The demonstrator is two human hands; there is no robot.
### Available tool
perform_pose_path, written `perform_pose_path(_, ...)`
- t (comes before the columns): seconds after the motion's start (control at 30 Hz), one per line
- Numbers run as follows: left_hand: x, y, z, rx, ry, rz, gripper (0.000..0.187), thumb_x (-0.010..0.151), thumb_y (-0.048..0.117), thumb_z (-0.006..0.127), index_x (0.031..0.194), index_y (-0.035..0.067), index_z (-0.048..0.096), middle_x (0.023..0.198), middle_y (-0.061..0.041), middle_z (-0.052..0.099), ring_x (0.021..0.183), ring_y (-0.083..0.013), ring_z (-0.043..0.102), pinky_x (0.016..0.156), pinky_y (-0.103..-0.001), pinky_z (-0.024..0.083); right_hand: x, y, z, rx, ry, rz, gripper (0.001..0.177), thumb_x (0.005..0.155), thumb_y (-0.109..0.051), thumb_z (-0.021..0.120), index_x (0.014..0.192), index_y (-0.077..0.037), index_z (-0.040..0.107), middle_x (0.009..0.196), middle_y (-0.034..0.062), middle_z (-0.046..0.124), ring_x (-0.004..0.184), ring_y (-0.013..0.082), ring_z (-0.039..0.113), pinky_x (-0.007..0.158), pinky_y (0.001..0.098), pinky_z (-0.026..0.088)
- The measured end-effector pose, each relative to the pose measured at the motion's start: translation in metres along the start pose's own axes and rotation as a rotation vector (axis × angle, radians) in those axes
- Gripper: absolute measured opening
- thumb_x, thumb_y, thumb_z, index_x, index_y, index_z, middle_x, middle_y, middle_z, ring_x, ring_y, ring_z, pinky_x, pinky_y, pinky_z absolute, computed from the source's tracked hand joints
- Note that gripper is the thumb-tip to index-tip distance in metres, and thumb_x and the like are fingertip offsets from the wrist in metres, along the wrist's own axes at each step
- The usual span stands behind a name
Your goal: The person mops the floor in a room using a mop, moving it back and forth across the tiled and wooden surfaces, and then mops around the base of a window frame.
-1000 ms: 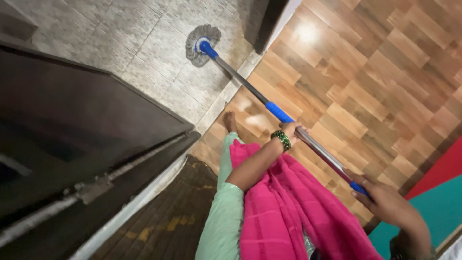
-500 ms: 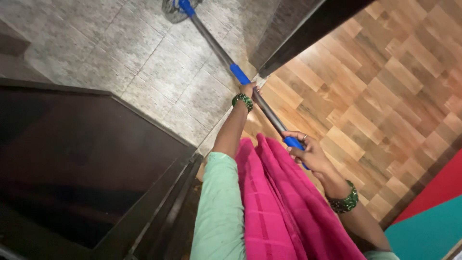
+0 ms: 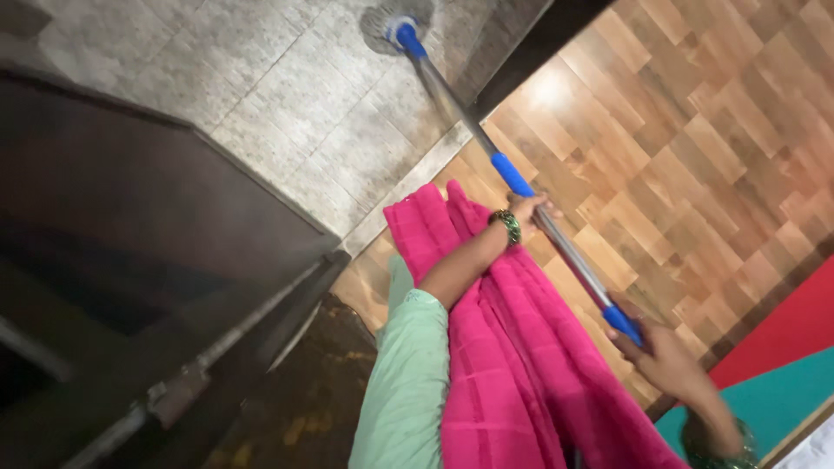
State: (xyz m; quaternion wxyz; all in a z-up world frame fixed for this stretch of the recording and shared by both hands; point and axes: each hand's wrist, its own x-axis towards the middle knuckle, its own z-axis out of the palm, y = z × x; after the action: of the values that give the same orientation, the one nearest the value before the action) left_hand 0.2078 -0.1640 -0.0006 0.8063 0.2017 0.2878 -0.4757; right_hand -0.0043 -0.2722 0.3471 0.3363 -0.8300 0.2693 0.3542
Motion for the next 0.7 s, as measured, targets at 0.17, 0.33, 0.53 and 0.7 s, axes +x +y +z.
perform_pose_path(0.17,-0.013,-0.155,0.038,-0.106,0.040,0.084,0.037,0.092,0.003,0.068,0.119,0.010,0.044,0.101,-0.013,0.064,0.081,-0.0388,0.074,0.075,-0.056,0.065,-0.068,0.102,-0.048,-0.159,0.054,-0.252,0.069,0.083,-0.035,0.071,0.148,-0.018,0.052,0.099,0.0104,0.076,0.086,0.0148,0.073,0.078,0.0356,0.056)
perform_pose_path(0.33,-0.025,-0.274,0.061,-0.217,-0.065,0.096,0.039,0.094,0.007,0.069,0.114,0.010,0.036,0.096,-0.010,0.062,0.085,-0.0400,0.075,0.075,-0.057,0.066,-0.099,0.262,-0.074,-0.137,0.035,-0.059,0.072,0.079,-0.031,0.080,0.146,-0.021,0.055,0.128,0.0053,0.075,0.104,0.0200,0.078,0.089,0.0347,0.061)
perform_pose_path(0.53,-0.035,-0.334,0.083,-0.192,0.105,0.361,0.048,0.096,0.003,0.068,0.124,0.007,0.028,0.090,-0.014,0.061,0.078,-0.0336,0.070,0.069,-0.053,0.065,-0.078,0.384,-0.097,-0.032,-0.153,-0.100,0.079,0.080,-0.026,0.080,0.152,-0.021,0.049,0.120,0.0097,0.077,0.099,0.0236,0.079,0.086,0.0379,0.063)
perform_pose_path(0.7,-0.044,-0.303,0.087,-0.202,0.318,0.350,0.055,0.094,0.000,0.064,0.129,0.010,0.023,0.088,-0.015,0.060,0.068,-0.0325,0.068,0.062,-0.051,0.063,-0.062,0.366,-0.116,0.010,-0.279,-0.111,0.085,0.082,-0.021,0.080,0.159,-0.021,0.044,0.111,0.0141,0.078,0.094,0.0273,0.080,0.083,0.0412,0.065)
